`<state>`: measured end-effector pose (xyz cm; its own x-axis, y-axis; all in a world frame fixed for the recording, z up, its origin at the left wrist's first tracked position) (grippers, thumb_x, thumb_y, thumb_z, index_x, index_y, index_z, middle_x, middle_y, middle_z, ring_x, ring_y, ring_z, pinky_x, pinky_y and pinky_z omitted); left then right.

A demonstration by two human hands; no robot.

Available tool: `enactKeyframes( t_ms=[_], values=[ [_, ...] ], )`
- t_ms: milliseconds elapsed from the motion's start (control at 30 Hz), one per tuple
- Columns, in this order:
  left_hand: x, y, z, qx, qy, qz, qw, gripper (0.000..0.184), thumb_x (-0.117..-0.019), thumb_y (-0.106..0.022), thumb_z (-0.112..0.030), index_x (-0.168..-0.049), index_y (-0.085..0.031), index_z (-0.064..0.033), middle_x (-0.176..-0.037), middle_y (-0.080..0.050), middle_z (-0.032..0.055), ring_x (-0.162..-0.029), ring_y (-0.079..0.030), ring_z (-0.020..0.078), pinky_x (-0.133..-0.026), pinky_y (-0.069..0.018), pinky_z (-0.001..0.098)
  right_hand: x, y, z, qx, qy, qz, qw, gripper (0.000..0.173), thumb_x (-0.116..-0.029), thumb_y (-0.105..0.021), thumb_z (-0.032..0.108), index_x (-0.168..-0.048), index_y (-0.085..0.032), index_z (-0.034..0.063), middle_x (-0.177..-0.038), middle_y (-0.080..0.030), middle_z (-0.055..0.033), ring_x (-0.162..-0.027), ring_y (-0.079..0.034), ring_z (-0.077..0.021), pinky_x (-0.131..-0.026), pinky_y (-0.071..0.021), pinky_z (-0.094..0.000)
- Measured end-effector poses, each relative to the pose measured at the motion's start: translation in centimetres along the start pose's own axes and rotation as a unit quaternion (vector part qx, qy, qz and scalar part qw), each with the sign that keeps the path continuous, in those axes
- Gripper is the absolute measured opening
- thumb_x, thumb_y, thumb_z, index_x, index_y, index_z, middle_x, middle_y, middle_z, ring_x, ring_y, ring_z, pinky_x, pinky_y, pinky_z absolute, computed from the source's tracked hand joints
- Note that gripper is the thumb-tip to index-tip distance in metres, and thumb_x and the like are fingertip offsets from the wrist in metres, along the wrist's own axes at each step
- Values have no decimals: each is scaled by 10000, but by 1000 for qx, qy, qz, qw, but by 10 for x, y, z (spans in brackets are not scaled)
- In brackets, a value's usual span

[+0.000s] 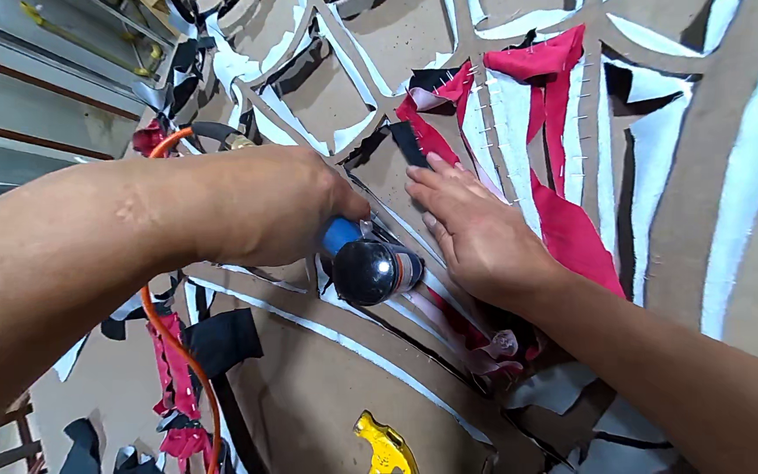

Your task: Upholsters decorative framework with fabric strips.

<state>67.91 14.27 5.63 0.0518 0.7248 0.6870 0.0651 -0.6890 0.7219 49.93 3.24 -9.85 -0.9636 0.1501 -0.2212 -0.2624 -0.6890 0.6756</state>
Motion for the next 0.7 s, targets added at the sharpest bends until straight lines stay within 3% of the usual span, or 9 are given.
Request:
enactKeyframes(
  t_ms=[133,233,300,400,500,600,700],
  values=[
    [3,-1,-8,-11,-1,-3,1000,400,-822,-772,-140,-1159,-755,-354,-1085,-746,-118,-1026,-700,108,-881,-597,398,1,5,0,-56,-23,-26,998,453,-1080,-377,153,-1501,-533,96,-1618,-439,-31,-1546,-309,-187,-1280,-258,-387],
    [3,-2,-11,-28,-22,-10,999,423,-802,-769,-152,-1172,-747,-356,-1025,-733,-111,-955,-691,108,-820,-597,381,1,5,1,-56,-29,-22,998,449,-1083,-383,145,-1505,-531,102,-1618,-439,-28,-1546,-309,-184,-1280,-256,-379],
    [3,-3,-11,-37,-47,-27,998,403,-798,-734,-158,-1153,-749,-347,-983,-730,-116,-936,-688,105,-830,-590,382,1,6,2,-57,-35,-20,998,446,-1086,-382,150,-1503,-533,106,-1617,-441,-26,-1544,-311,-182,-1279,-255,-375],
    [7,-5,-12,-34,-67,-66,995,390,-781,-702,-197,-1138,-755,-344,-918,-712,-102,-866,-688,109,-754,-594,376,0,6,2,-59,-35,-25,997,435,-1094,-382,159,-1494,-544,100,-1603,-461,-30,-1538,-328,-186,-1277,-263,-375],
    [9,-5,-10,-24,-83,-98,991,332,-803,-664,-270,-1116,-753,-334,-929,-721,-104,-863,-701,99,-727,-611,371,1,5,1,-63,-34,-28,997,431,-1096,-379,156,-1487,-550,97,-1594,-473,-34,-1534,-335,-187,-1276,-267,-375],
    [4,-4,-9,-32,-69,-86,993,340,-793,-681,-218,-1110,-758,-315,-956,-728,-90,-899,-707,120,-765,-612,393,1,4,1,-63,-29,-32,997,432,-1097,-374,154,-1487,-551,96,-1592,-476,-40,-1530,-343,-187,-1273,-271,-369],
    [0,-5,-10,-40,-74,-94,992,345,-728,-707,-196,-1054,-761,-291,-885,-709,-73,-833,-702,135,-693,-606,403,1,5,0,-59,-29,-31,997,433,-1097,-373,155,-1488,-550,94,-1589,-479,-37,-1531,-342,-182,-1276,-266,-369]
  ],
)
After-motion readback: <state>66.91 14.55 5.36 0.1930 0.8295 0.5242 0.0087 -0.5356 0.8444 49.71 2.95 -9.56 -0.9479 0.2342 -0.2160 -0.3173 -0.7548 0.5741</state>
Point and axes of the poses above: each hand's wrist, its own x-axis away from the middle knuckle, its own y-axis out of the back of the hand, z = x × y, the point moved 1 cm from there along -x, towards the middle knuckle
